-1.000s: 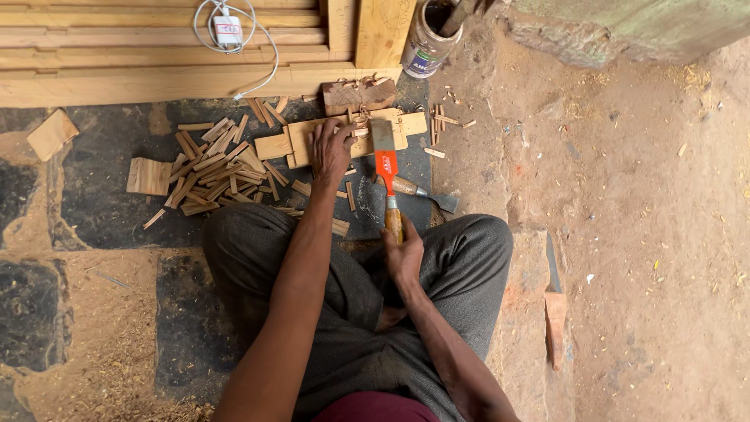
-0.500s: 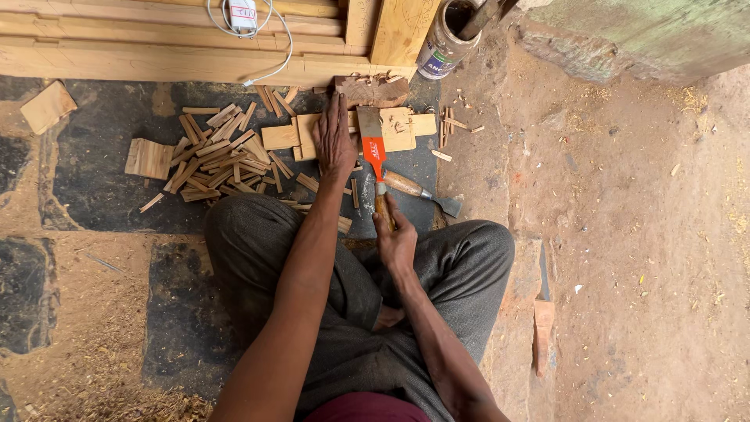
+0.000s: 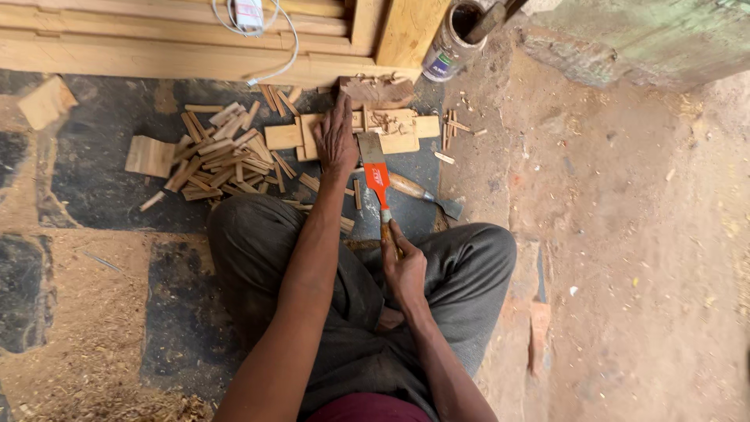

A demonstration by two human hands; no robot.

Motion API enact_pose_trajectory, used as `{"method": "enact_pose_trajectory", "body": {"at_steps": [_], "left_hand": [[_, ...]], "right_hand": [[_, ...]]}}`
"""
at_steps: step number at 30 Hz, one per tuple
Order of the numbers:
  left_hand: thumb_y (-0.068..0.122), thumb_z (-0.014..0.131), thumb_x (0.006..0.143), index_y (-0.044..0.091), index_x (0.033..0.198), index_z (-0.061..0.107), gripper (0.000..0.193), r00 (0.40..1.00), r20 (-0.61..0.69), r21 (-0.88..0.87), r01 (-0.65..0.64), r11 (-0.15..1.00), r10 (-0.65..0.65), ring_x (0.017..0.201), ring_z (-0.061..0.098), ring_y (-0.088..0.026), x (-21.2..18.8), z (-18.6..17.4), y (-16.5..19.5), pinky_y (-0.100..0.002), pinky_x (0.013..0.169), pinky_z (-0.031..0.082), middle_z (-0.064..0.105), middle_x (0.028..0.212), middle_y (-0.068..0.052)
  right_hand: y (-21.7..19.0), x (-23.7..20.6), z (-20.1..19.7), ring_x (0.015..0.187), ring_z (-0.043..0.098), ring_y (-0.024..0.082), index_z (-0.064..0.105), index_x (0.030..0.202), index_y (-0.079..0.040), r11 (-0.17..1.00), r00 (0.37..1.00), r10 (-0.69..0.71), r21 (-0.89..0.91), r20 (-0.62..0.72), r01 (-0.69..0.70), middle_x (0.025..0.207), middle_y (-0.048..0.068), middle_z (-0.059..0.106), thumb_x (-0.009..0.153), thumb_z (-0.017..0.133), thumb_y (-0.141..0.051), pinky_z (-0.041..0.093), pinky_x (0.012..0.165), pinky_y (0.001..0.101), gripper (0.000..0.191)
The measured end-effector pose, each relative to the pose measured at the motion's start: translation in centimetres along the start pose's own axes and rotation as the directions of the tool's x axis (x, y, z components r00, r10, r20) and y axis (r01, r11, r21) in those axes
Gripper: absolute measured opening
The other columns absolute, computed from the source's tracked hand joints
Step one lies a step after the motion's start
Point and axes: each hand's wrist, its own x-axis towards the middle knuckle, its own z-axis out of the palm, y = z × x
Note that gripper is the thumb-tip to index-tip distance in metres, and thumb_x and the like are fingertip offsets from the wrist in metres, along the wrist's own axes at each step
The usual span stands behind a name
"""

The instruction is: The person uses a hand chisel and a hammer to trim and shave down small blocks of wood while sitting on the floor.

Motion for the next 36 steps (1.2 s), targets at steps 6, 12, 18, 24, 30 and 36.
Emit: {"method": "enact_pose_trajectory", "body": {"at_steps": [6,12,18,24,30,36], "left_hand": [[0.0,0.072,0.082,0.014,0.165,0.024,0.097,1.0,0.02,-0.099,-0.002,0.995,0.004,0.146,0.038,-0.025,0.0,-0.3,-0.1,-0.048,0.114,0.029,0.02,0.172,0.002],[0.004,0.073,0.083,0.015,0.165,0.025,0.095,0.998,0.067,-0.113,0.017,0.993,-0.01,0.147,0.036,-0.028,-0.1,-0.7,0.2,-0.05,0.112,0.029,0.019,0.17,0.001],[0.002,0.071,0.084,0.016,0.164,0.025,0.093,0.995,0.088,-0.087,0.043,0.995,-0.036,0.146,0.037,-0.027,-0.2,-1.1,0.7,-0.049,0.114,0.028,0.015,0.172,0.003],[0.006,0.069,0.096,0.015,0.169,0.027,0.085,0.996,-0.073,-0.034,-0.045,0.998,0.042,0.146,0.041,-0.028,-0.7,-1.1,0.9,-0.049,0.116,0.027,0.022,0.176,0.005],[0.006,0.069,0.085,0.012,0.162,0.03,0.087,1.0,-0.024,-0.061,-0.001,0.998,0.0,0.14,0.042,-0.028,-0.5,-1.7,1.0,-0.053,0.113,0.026,0.024,0.17,-0.001],[0.0,0.064,0.086,0.013,0.164,0.029,0.086,1.0,-0.006,-0.047,0.01,0.999,-0.01,0.143,0.04,-0.027,-0.6,-1.6,1.3,-0.051,0.112,0.027,0.024,0.171,0.0]], "right_hand": [[1.7,1.3,1.5,0.081,0.077,0.016,0.072,0.117,0.002,0.995,0.998,-0.044,0.09,-0.038,0.048,0.134,0.005,0.071,0.093,0.067,-0.016,0.061,0.073,0.0307,0.031],[3.6,1.2,2.2,0.105,0.073,0.017,0.069,0.122,0.003,0.962,0.972,-0.201,0.163,-0.122,0.219,0.133,0.015,0.073,0.097,0.069,-0.014,0.057,0.087,0.0311,0.031],[3.0,1.4,2.0,0.1,0.073,0.013,0.066,0.134,-0.007,0.987,0.988,-0.117,0.1,-0.102,0.127,0.117,0.019,0.074,0.093,0.069,-0.019,0.057,0.084,0.0293,0.042],[3.3,1.6,1.7,0.105,0.063,0.011,0.067,0.133,-0.002,0.959,0.958,-0.249,0.102,-0.142,0.264,0.121,0.027,0.069,0.1,0.071,-0.021,0.058,0.078,0.0314,0.038],[2.9,3.5,2.1,0.09,0.071,0.008,0.068,0.132,-0.007,0.994,0.991,-0.085,0.061,-0.104,0.092,0.103,0.026,0.073,0.095,0.07,-0.024,0.057,0.074,0.0318,0.041],[2.9,2.4,1.7,0.093,0.07,0.008,0.069,0.131,-0.005,0.991,0.984,-0.117,0.051,-0.133,0.124,0.103,0.031,0.069,0.095,0.071,-0.022,0.056,0.074,0.0318,0.04]]}}
